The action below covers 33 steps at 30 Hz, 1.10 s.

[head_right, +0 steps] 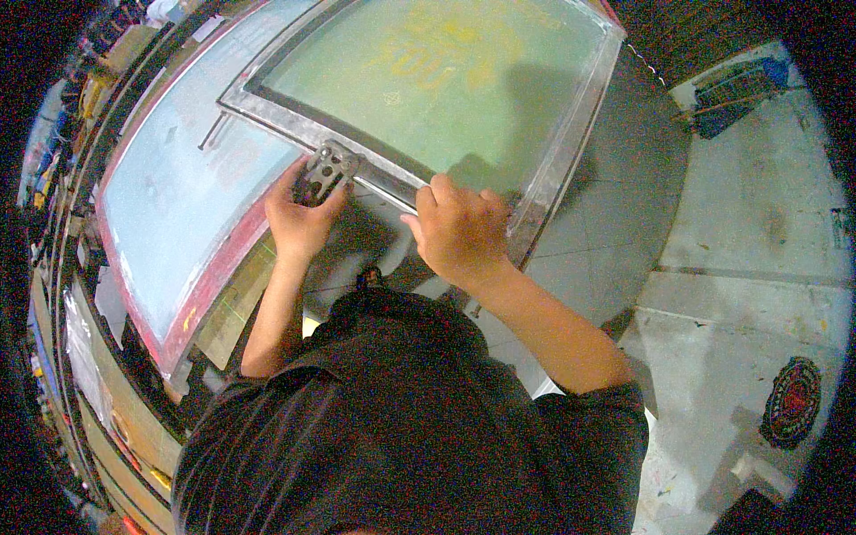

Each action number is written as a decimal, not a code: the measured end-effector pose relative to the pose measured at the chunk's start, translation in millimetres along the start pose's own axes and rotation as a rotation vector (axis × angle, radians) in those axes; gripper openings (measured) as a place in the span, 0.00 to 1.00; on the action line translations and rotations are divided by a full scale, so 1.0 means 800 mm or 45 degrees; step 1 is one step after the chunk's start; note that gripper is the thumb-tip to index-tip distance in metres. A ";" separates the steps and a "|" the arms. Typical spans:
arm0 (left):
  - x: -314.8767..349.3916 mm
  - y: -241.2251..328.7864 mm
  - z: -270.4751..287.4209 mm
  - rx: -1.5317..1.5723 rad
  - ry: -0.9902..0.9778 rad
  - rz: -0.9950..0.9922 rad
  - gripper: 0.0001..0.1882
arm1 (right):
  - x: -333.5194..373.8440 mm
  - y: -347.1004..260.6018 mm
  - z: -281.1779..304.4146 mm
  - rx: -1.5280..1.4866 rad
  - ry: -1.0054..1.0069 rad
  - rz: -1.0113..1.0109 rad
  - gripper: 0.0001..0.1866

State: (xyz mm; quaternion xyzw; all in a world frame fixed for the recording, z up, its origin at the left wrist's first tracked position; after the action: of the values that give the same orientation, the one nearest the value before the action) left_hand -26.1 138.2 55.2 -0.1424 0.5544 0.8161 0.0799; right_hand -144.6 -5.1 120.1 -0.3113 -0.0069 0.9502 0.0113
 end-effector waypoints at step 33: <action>-0.006 0.026 0.001 -0.321 -0.103 -0.340 0.31 | -0.021 0.035 -0.007 -0.299 -0.109 -0.078 0.13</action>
State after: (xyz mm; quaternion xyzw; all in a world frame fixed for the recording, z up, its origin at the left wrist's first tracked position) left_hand -27.7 131.4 75.9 -0.1907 0.4202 0.8663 0.1911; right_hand -128.5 -33.2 124.7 -0.2693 -0.1281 0.9545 0.0037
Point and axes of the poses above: each hand's wrist, its own x-axis away from the middle knuckle, its own z-axis out of the back of the hand, y = z × x, the point moved 10 cm from there along -x, towards the middle knuckle, and after that the axes turned 14 degrees about y, right-handed, at the moved point
